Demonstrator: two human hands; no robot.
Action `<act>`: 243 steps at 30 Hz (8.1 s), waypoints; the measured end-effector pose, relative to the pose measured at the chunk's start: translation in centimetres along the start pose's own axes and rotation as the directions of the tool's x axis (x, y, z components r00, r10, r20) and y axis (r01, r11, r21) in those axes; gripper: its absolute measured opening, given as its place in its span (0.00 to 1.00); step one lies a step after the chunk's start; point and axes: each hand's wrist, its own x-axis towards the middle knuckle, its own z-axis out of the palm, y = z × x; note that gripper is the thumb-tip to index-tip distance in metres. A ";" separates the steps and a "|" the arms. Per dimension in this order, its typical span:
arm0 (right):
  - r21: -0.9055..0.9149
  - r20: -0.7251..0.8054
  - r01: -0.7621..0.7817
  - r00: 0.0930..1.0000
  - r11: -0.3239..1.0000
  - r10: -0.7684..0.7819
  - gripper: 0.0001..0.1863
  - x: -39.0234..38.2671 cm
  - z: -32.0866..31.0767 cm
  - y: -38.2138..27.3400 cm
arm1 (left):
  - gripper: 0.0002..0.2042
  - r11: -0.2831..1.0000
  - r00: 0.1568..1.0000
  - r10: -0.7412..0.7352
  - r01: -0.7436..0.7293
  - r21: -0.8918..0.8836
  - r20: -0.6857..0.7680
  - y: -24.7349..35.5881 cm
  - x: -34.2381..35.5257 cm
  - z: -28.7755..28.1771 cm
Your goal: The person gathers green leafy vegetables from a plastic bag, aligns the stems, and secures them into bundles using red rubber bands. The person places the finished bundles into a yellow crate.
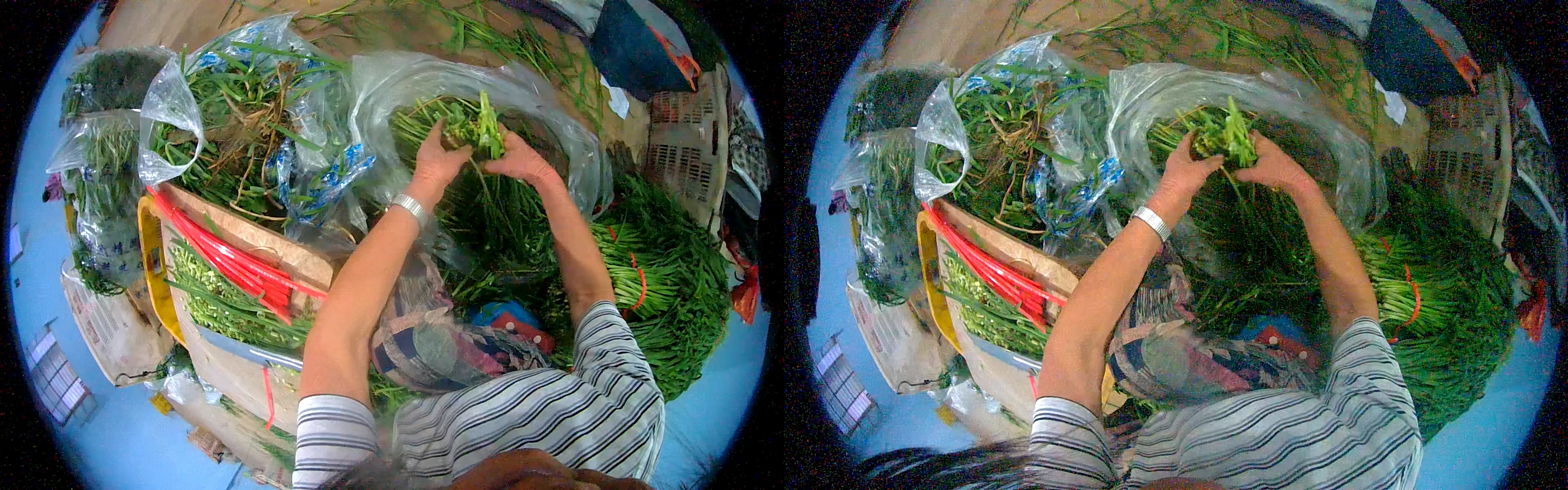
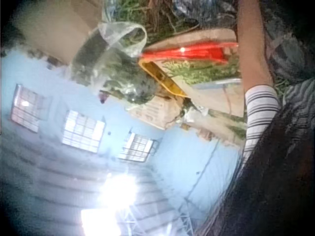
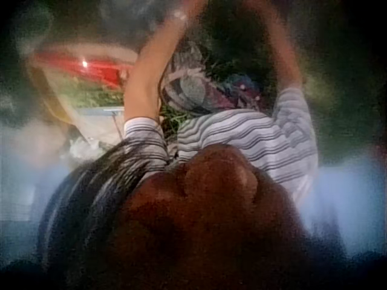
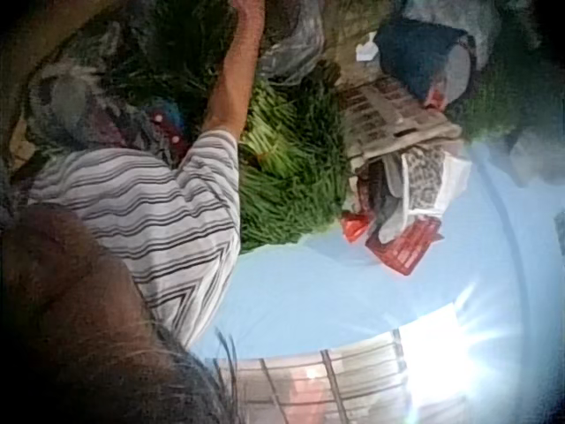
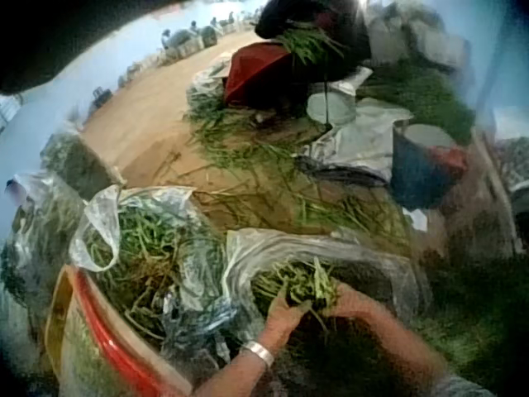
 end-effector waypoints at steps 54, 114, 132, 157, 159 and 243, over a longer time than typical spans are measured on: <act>-0.332 -0.622 0.178 0.697 0.926 -0.357 0.15 -9.5 -1.7 -8.6 | 0.39 0.227 0.947 -0.124 -0.264 0.937 0.296 3.7 -4.2 -5.7; -0.212 0.508 0.035 0.858 0.977 0.080 0.40 -15.0 12.6 -28.6 | 0.23 0.506 0.856 0.411 -0.501 -0.703 -0.314 17.4 -27.3 -12.1; -0.370 -0.315 0.727 0.488 0.579 -0.814 0.33 -13.0 20.7 -36.5 | 0.25 0.772 0.919 0.393 -0.346 -0.533 -0.028 13.7 -39.3 -10.0; -0.181 0.555 0.597 0.718 0.781 -0.420 0.31 -21.0 25.8 -29.7 | 0.40 0.767 0.647 0.389 0.167 0.620 -0.655 4.5 -54.3 -11.4; -0.045 0.608 0.320 0.760 0.946 -0.228 0.28 -20.7 27.1 -27.8 | 0.42 0.638 0.639 0.433 0.282 0.717 -0.636 4.5 -54.9 -11.6; 0.008 0.682 0.540 0.613 0.842 -0.399 0.19 -24.3 30.9 -30.0 | 0.17 0.965 0.636 -0.158 -0.063 -0.255 -0.755 -4.9 -65.3 -10.2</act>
